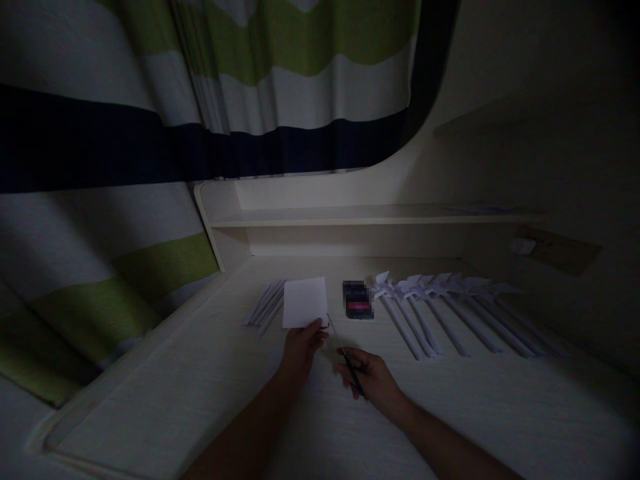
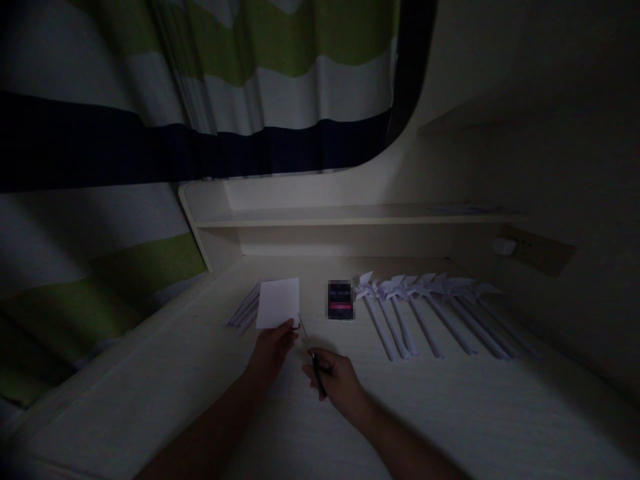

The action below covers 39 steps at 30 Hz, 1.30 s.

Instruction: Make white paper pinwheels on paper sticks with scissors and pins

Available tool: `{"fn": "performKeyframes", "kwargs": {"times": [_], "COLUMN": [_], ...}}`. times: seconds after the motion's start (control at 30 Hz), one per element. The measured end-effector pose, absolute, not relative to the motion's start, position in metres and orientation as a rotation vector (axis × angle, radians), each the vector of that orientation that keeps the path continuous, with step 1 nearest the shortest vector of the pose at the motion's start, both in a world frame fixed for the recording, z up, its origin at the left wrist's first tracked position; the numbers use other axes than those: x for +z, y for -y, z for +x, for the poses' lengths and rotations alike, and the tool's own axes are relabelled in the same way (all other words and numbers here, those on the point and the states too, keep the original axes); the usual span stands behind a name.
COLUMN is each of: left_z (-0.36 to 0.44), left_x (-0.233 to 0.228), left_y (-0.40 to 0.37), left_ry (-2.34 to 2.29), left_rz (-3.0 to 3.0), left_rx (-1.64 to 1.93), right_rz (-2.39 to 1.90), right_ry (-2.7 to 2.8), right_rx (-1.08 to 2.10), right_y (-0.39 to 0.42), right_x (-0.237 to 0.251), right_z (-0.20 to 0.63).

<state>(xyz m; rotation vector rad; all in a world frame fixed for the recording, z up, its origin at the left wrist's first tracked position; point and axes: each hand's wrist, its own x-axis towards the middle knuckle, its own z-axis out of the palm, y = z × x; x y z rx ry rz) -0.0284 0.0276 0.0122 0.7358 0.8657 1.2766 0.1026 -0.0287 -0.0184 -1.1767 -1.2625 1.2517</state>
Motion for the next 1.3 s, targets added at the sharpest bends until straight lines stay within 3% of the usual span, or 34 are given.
{"fn": "performKeyframes", "kwargs": {"times": [1.3], "left_z": [-0.03], "left_x": [0.011], "left_y": [-0.026], "left_ry": [-1.0], "left_rz": [0.955], "left_rx": [1.38], "right_rz": [-1.12], "right_ry": [1.306], "right_rx": [1.356], "right_y": [0.03], "right_x": [-0.01], "right_z": [0.109]}}
